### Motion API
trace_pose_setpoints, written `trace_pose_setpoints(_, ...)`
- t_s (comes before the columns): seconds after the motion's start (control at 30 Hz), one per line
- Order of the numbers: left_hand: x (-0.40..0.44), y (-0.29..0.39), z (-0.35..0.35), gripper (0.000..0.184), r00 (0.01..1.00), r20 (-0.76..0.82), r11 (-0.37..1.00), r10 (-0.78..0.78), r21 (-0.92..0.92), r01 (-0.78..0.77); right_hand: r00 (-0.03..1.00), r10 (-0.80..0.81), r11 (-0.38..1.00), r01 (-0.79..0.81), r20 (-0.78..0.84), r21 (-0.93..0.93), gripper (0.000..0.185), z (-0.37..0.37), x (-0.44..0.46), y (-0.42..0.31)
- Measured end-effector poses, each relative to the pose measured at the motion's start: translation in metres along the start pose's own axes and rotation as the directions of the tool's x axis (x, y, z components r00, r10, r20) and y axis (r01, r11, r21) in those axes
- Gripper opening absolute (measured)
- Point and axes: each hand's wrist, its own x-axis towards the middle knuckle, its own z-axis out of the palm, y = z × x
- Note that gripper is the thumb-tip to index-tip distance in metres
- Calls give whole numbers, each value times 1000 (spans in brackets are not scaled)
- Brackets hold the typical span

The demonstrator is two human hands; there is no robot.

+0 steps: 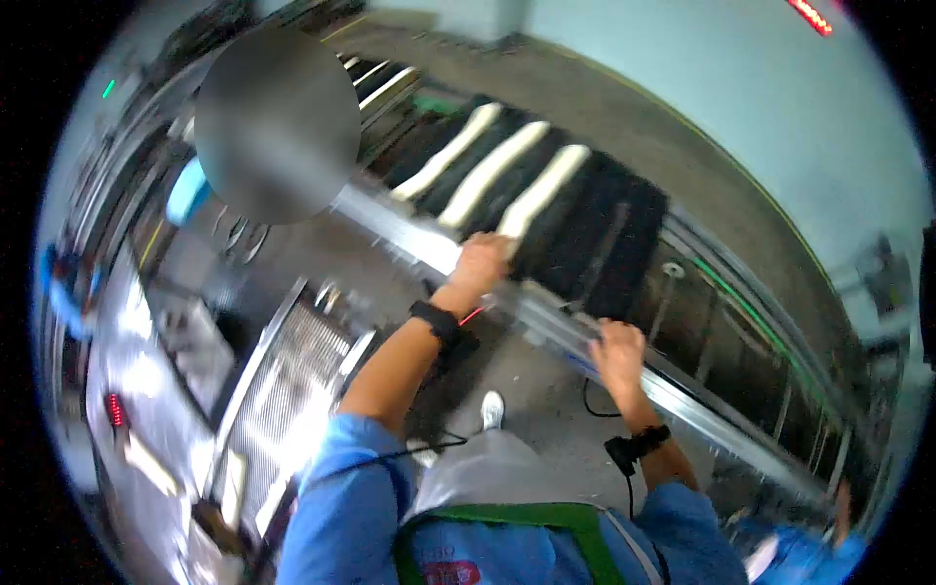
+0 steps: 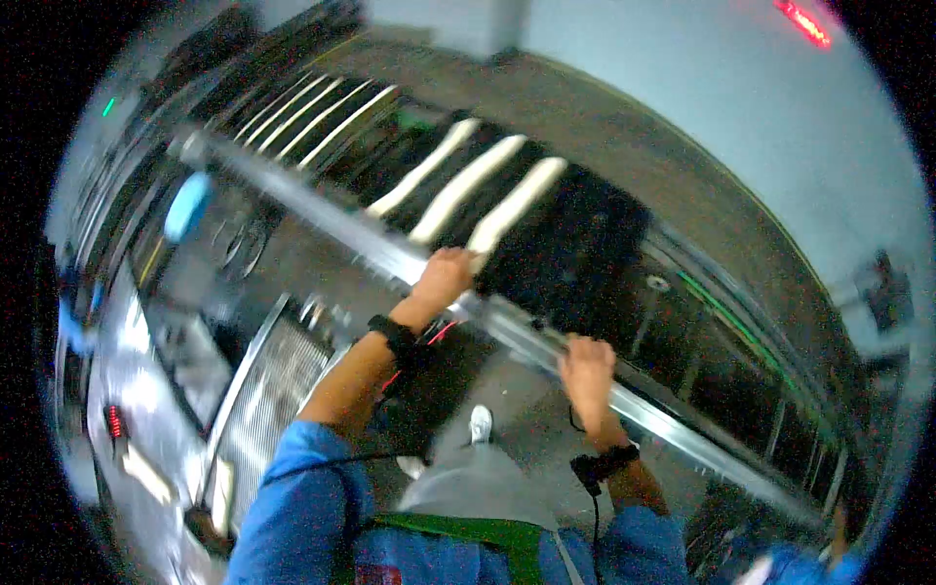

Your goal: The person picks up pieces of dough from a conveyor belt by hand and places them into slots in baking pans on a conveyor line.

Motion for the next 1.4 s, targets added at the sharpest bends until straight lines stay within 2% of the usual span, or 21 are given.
trace_pose_setpoints(0.13, -107, 21, -53, 54, 974, -227, 999, -26, -36, 18, 952, 179, 982, -157, 248, -108, 38, -4, -5, 30)
trace_pose_setpoints(0.23, -236, -24, -79, 54, 855, -358, 900, -377, 76, 429, 937, 261, 965, -259, 230, -41, 38, -15, -11, 41)
trace_pose_setpoints(0.3, -359, -85, -72, 56, 609, -534, 559, -587, 278, 782, 988, 104, 961, -70, 117, -266, 39, -2, -31, 62)
trace_pose_setpoints(0.33, -396, -66, -112, 56, 319, -460, 446, -829, -200, 872, 989, 84, 964, -50, 121, -261, 39, -5, -29, 57)
trace_pose_setpoints(0.37, -457, -79, -113, 53, 377, -577, 317, -725, 206, 926, 977, 140, 964, -97, 161, -248, 39, -15, -29, 54)
trace_pose_setpoints(0.4, -515, -101, -121, 47, 294, -681, 293, -670, 121, 948, 956, 185, 957, -123, 227, -262, 39, -16, -12, 34)
trace_pose_setpoints(0.47, -593, -98, -126, 41, 191, -688, 15, -700, 253, 967, 972, 189, 950, -144, 143, -276, 37, -10, -14, 48)
trace_pose_setpoints(0.5, -629, -91, -138, 34, 104, -297, -14, -949, 369, 929, 974, 153, 964, -110, 168, -240, 39, -12, -10, 50)
trace_pose_setpoints(0.53, -676, -99, -121, 27, 191, -343, 84, -920, 302, 949, 973, 131, 974, -90, 189, -209, 42, -17, -11, 48)
trace_pose_setpoints(0.57, -666, -87, -135, 27, -20, -266, -109, -964, 325, 940, 975, 106, 985, -75, 197, -157, 41, -21, -10, 45)
trace_pose_setpoints(0.63, -671, -103, -142, 27, 9, -174, -65, -985, 415, 907, 981, 74, 996, -62, 179, -67, 41, -26, -4, 42)
trace_pose_setpoints(0.67, -687, -121, -136, 24, 244, -117, 149, -963, 524, 839, 986, 60, 998, -57, 153, -27, 42, -27, -4, 44)
trace_pose_setpoints(0.7, -657, -115, -153, 24, 162, -35, 124, -986, 495, 860, 966, 142, 985, -118, 214, -123, 42, -23, -4, 46)
trace_pose_setpoints(0.73, -691, -133, -147, 27, 469, -13, 427, -883, 393, 814, 938, 225, 963, -172, 263, -210, 43, -17, -3, 47)
trace_pose_setpoints(0.77, -667, -126, -160, 35, 326, 66, 324, -943, 394, 860, 970, 145, 968, -98, 195, -231, 41, -17, -7, 48)
trace_pose_setpoints(0.8, -666, -124, -170, 40, 381, 41, 378, -924, 264, 887, 989, 61, 965, -23, 137, -260, 40, -18, -11, 45)
trace_pose_setpoints(0.87, -571, -68, -213, 46, 454, 94, 360, -886, -477, 802, 988, 106, 971, -78, 114, -228, 36, -21, -8, 34)
trace_pose_setpoints(0.9, -539, -57, -229, 48, 330, 177, 218, -927, -464, 859, 985, 146, 964, -120, 95, -238, 36, -22, -5, 31)
trace_pose_setpoints(0.97, -476, -32, -241, 53, 445, 105, 265, -889, -674, 690, 977, 130, 990, -119, 167, -75, 34, -27, 0, 31)
trace_pose_setpoints(1.17, -259, 21, -234, 65, 696, -70, 473, -714, -781, 407, 982, 126, 992, -122, 142, -37, 32, -37, -3, 32)
trace_pose_setpoints(1.4, -17, 98, -182, 46, 951, 1, 415, -309, -900, 136, 971, 130, 990, -137, 201, 23, 33, -43, -3, 37)
